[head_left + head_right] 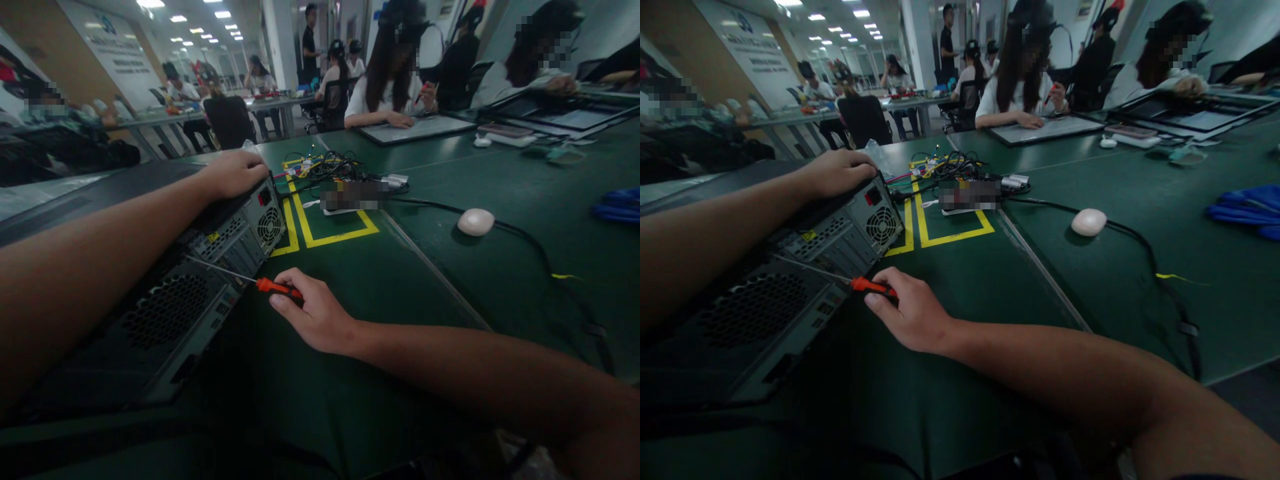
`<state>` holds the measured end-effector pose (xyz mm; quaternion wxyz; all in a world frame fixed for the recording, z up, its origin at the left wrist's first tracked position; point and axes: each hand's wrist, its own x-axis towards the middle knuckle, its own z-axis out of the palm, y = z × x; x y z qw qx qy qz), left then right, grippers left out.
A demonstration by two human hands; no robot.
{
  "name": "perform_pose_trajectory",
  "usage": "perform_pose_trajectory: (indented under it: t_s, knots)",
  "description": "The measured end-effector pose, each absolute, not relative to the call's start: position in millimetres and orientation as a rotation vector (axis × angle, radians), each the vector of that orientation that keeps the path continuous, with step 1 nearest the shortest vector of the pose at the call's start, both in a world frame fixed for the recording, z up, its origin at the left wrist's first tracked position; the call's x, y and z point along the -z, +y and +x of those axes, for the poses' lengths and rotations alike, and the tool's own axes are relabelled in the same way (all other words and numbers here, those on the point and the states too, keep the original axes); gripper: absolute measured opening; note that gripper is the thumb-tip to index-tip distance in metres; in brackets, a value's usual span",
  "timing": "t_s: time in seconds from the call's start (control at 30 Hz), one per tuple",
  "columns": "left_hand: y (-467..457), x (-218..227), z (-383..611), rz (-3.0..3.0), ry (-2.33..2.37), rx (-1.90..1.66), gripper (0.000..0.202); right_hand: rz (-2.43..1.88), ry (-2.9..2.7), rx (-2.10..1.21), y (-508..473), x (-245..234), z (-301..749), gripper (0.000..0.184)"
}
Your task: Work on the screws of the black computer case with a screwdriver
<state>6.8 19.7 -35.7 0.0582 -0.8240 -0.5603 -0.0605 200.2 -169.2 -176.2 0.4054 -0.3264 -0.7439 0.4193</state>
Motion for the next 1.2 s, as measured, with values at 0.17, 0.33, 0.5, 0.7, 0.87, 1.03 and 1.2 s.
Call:
perform_pose_trajectory:
  t_s: [0.17, 0.33, 0.5, 0.7, 0.87, 1.03, 1.2]
  knots:
    - [19.8, 36.3, 7.2, -2.475, -1.705, 0.186, 0.063, -0.771, -1.910, -1.005, -167.8, 175.7, 200.6, 0.022]
    - [21.1, 36.4, 6.6, -2.474, -1.698, 0.178, 0.061, -0.757, -1.933, -1.057, -167.6, 174.4, 200.9, 0.025]
    - [20.3, 36.5, 7.1, -2.484, -1.710, 0.202, 0.061, -0.791, -1.902, -1.105, -170.3, 174.9, 200.2, 0.032]
    - [21.4, 37.1, 6.7, -2.475, -1.689, 0.186, 0.063, -0.806, -1.857, -1.119, -170.8, 176.6, 199.0, 0.020]
    - [21.9, 36.5, 6.1, -2.468, -1.710, 0.172, 0.062, -0.833, -1.843, -1.132, -170.6, 176.3, 198.8, 0.018]
    - [19.4, 35.5, 7.5, -2.479, -1.701, 0.187, 0.061, -0.826, -1.854, -1.116, -170.2, 176.3, 199.5, 0.017]
    - [18.8, 35.5, 7.6, -2.504, -1.701, 0.196, 0.063, -0.838, -1.843, -1.146, -170.9, 175.1, 200.4, 0.019]
